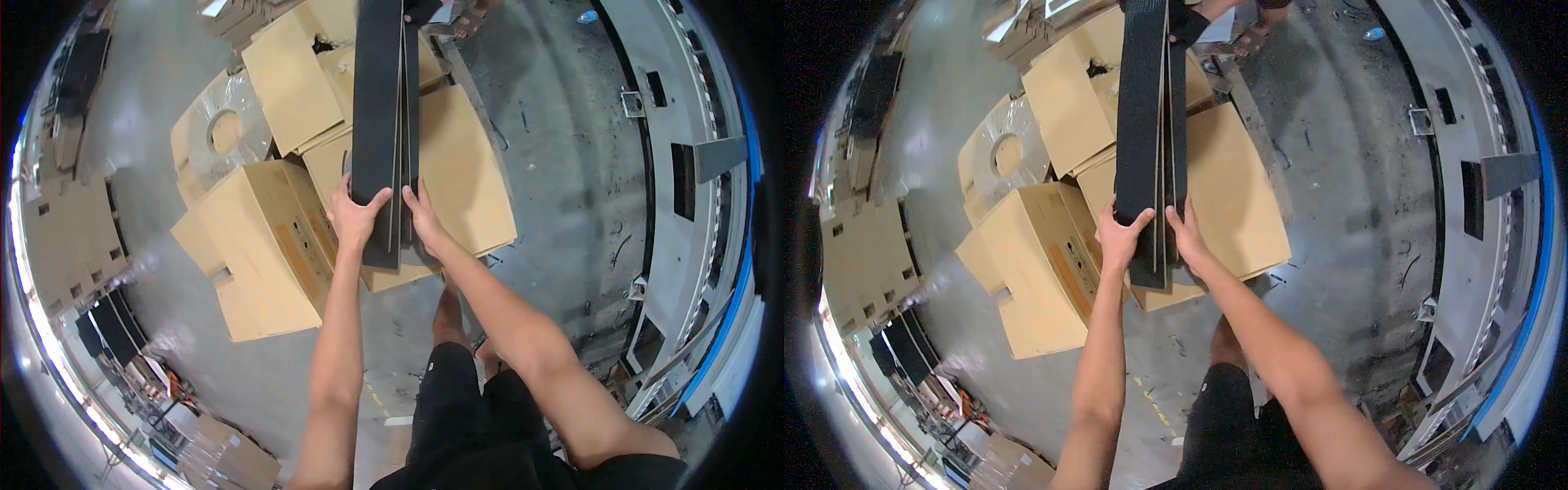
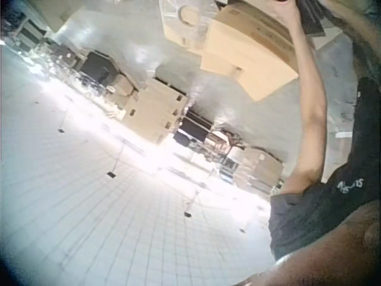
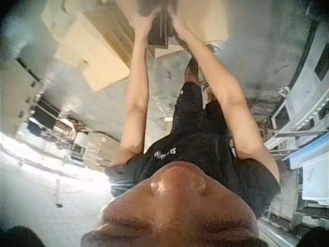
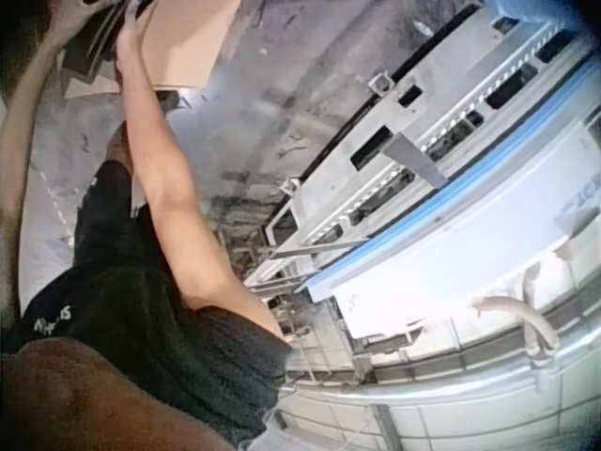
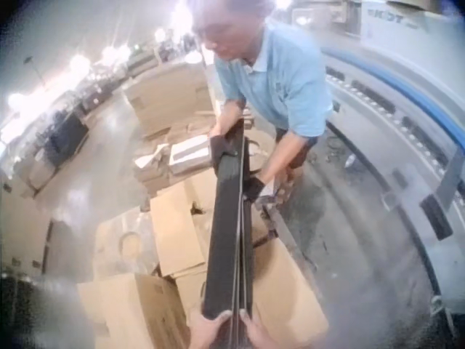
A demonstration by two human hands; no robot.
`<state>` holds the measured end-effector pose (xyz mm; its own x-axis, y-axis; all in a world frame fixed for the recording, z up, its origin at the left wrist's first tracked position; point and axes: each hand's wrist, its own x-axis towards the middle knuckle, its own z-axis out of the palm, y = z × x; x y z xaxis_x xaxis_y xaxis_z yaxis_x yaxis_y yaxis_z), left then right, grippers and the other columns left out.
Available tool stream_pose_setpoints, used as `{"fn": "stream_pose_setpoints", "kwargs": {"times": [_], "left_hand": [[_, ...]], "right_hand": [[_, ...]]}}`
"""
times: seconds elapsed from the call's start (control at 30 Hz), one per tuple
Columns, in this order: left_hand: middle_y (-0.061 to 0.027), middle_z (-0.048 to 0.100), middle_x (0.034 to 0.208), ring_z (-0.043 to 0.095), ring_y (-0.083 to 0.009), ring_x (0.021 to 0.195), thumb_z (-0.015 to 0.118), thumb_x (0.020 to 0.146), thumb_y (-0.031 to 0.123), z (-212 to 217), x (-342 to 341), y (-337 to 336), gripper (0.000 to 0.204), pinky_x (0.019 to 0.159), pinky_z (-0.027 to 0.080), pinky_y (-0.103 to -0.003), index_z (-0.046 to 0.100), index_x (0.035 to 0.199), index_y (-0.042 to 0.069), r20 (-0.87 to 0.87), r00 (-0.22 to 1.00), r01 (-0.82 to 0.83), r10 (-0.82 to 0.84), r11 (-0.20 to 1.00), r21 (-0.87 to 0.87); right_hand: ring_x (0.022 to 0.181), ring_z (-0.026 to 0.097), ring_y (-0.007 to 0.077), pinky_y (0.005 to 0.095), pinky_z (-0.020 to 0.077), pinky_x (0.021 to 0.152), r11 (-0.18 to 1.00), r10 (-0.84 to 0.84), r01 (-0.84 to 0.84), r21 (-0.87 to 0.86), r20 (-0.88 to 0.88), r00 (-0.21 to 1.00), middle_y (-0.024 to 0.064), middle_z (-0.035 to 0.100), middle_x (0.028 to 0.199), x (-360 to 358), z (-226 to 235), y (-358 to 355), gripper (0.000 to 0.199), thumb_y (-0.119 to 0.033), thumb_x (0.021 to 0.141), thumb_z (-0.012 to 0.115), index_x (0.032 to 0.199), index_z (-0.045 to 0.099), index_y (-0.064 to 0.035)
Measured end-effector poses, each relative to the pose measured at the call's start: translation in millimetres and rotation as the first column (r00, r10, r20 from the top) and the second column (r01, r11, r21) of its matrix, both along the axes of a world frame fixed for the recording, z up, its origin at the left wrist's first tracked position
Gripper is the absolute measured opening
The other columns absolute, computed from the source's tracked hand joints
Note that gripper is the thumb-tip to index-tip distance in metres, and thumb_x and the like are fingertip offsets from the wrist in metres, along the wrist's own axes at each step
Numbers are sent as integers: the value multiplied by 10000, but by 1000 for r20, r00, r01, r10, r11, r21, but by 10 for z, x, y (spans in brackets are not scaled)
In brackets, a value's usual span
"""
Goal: The person picks up dark wood boards and stacks of light wood pieces from a worktable, carries them across a factory floor, and places them onto a pallet of cardboard boxes.
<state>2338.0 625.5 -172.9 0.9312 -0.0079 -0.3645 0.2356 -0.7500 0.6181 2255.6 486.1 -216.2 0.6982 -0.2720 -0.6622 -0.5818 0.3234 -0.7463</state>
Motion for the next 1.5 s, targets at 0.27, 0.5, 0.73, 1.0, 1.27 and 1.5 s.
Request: {"fn": "stream_pose_setpoints", "kwargs": {"times": [0.27, 0.5, 0.73, 1.0, 1.27, 1.5], "left_hand": [[-234, 567, 1282, 538, -357, 1261, 721, 975, 270, 569, -921, -19, 558, 1092, 419, -443, 543, 1370, -81, 230, 949, -192, 216, 973, -126], [-203, 756, 959, 734, -286, 886, 764, 907, 331, 122, -2842, 591, 438, 828, 561, -408, 710, 1107, -55, -358, 832, 437, -423, 898, -45], [-203, 752, 1035, 724, -280, 1010, 753, 942, 305, 741, -3240, -1142, 431, 927, 547, -385, 694, 1143, -72, -229, 454, 841, -861, 499, -211], [-220, 718, 961, 701, -391, 904, 710, 965, 377, 1305, -5327, -2717, 447, 839, 541, -455, 670, 1070, -56, 265, -66, 981, -962, -112, -161], [-205, 721, 1086, 705, -342, 1019, 762, 938, 326, 2515, -8770, -4638, 483, 918, 536, -436, 645, 1238, -35, 467, -255, 915, -847, -368, -167], [-171, 719, 1117, 699, -246, 1039, 748, 965, 238, 2597, -10830, -4852, 456, 963, 537, -370, 614, 1299, -43, 354, -274, 724, -894, -434, -536]], "right_hand": [[1088, 616, 174, 315, 469, 998, 996, 91, -92, -14, -53, 994, 73, 670, 1133, -2051, 256, -904, 333, -262, 1103, 514, 1271, 605, 11], [1015, 664, 198, 376, 529, 891, 933, -336, 246, -262, -393, 856, 90, 728, 1082, -5527, 986, -1215, 386, -379, 1044, 623, 1182, 682, -23], [968, 696, 238, 394, 534, 893, 730, -670, 548, -408, -584, 457, 129, 739, 1098, -8462, 824, 385, 478, -484, 1014, 610, 1174, 708, -44], [815, 657, 165, 310, 509, 749, -54, -944, 975, -216, -309, -120, 42, 728, 992, -9012, 761, 1433, 340, -381, 1013, 652, 1125, 699, -64], [851, 647, 134, 290, 500, 756, -409, -910, 850, -333, 71, -409, 42, 703, 937, -10371, 1118, 1371, 269, -282, 1041, 612, 1097, 688, -30], [894, 663, 147, 314, 534, 831, -416, -897, 711, -567, 127, -423, 72, 719, 950, -11753, 1936, 381, 353, -321, 1024, 662, 1154, 683, 7]]}}
